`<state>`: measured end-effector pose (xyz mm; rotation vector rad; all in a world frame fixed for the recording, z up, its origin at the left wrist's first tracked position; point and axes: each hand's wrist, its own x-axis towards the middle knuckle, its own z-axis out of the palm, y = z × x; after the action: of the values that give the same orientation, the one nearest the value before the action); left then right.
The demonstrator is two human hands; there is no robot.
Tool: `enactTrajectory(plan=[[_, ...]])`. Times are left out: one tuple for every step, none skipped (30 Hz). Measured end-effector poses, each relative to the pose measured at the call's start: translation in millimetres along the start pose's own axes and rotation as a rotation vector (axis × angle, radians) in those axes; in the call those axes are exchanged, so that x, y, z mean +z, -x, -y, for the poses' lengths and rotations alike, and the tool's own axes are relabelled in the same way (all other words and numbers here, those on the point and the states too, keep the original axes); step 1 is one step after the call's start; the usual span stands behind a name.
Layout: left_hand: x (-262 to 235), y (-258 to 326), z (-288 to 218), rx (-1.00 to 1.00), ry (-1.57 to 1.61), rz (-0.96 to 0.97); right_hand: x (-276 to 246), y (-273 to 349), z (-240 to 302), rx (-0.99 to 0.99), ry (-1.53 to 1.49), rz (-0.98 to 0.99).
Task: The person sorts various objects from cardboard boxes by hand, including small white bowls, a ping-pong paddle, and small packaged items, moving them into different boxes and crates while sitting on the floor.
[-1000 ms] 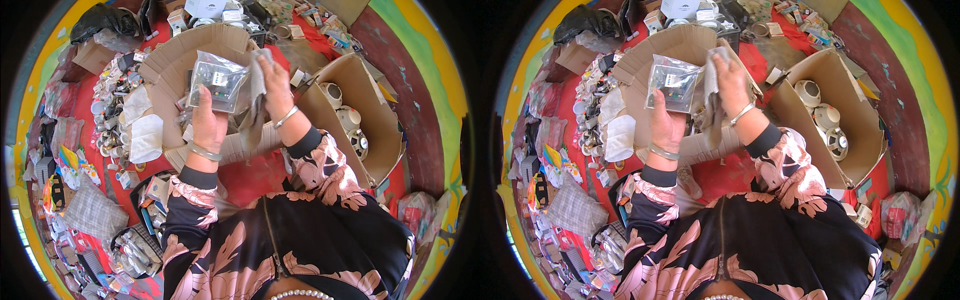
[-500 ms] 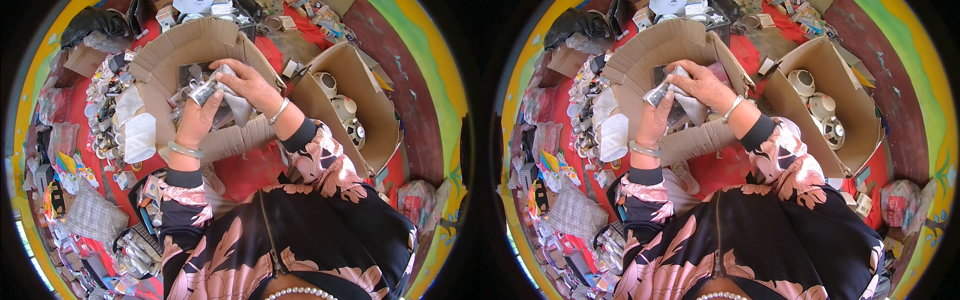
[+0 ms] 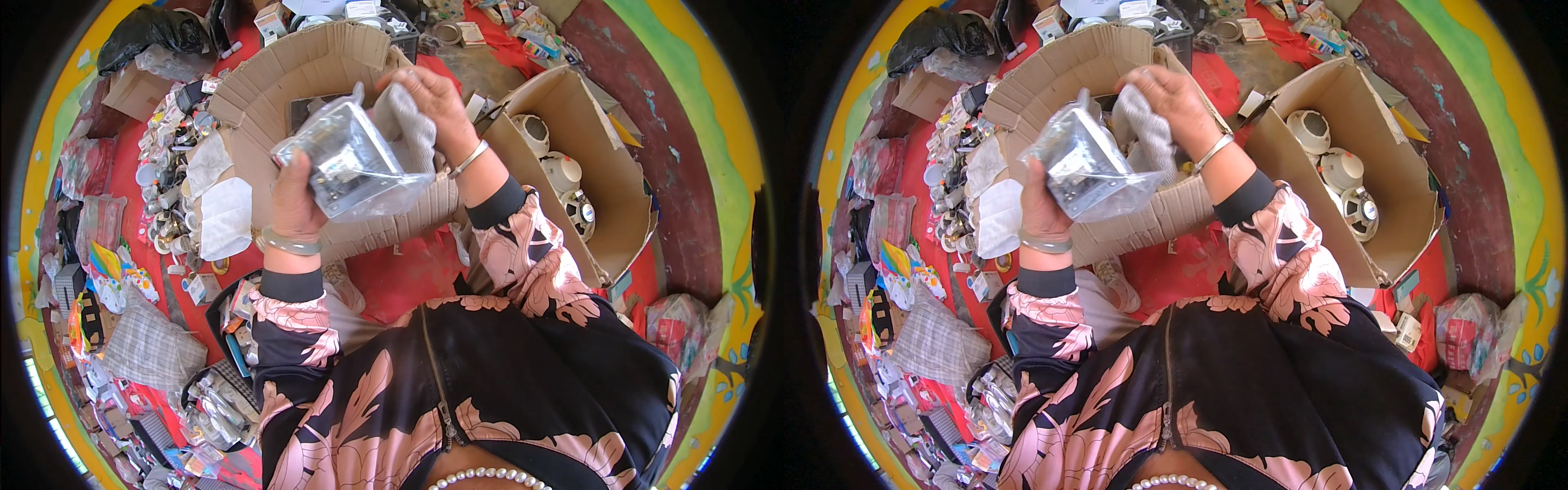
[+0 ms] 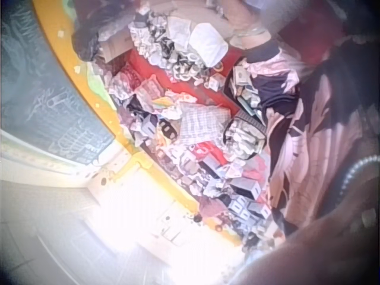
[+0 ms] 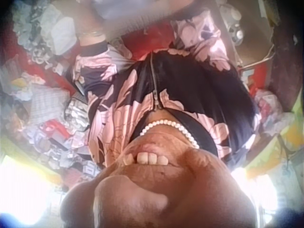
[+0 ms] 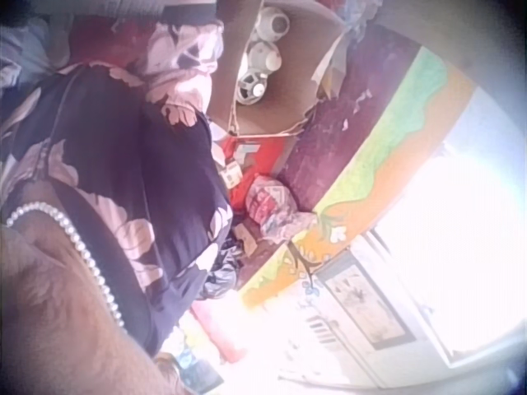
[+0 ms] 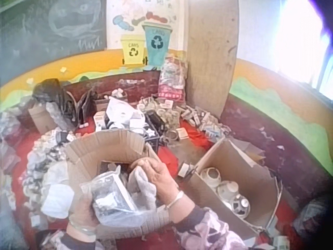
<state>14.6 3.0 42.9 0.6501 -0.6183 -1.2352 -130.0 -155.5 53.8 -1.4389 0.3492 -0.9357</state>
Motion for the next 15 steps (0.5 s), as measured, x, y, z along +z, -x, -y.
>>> enactTrajectory(plan=[[-2,0,-3,0.019,0.05,0.0,-8,-2,-5,0.081,-0.085,-0.063],[-7,2,-7,0.026,0.03,-0.027,-6,2,7,0.152,-0.252,-0.085],[-8,3,-9,0.016,-0.002,-0.045,-12,3,7,0.144,-0.299,-0.068],[-8,4,-12,0.006,-0.033,-0.063,-10,3,7,0.187,-0.514,-0.039],[-5,2,-14,-0.009,-0.059,-0.07,-11,5,13,0.223,-0.721,-0.018],[-2,0,-12,-0.014,-0.065,-0.062,-15,3,4,0.209,-0.719,-0.025],[2,-2,-10,-0.038,-0.108,-0.047,-21,-1,-14,0.195,-0.717,-0.032],[4,-4,-8,-0.061,-0.153,-0.038,-16,-4,-17,0.185,-0.718,-0.037],[6,-5,-6,-0.085,-0.197,-0.027,-13,3,-18,0.306,-0.812,-0.063],[6,-8,-5,-0.132,-0.234,0.009,-3,7,-23,0.333,-0.713,-0.058],[6,-7,-7,-0.153,-0.307,0.035,13,9,-27,0.361,-0.625,-0.043],[2,-6,-7,-0.174,-0.376,0.058,35,16,-8,0.177,-0.429,0.102],[-1,-4,-7,-0.195,-0.444,0.081,38,17,4,0.26,0.017,0.319],[-1,-5,-7,-0.219,-0.509,0.118,37,19,3,0.336,-0.024,0.295],[0,-6,-5,-0.229,-0.475,0.114,36,20,3,0.413,-0.065,0.271]])
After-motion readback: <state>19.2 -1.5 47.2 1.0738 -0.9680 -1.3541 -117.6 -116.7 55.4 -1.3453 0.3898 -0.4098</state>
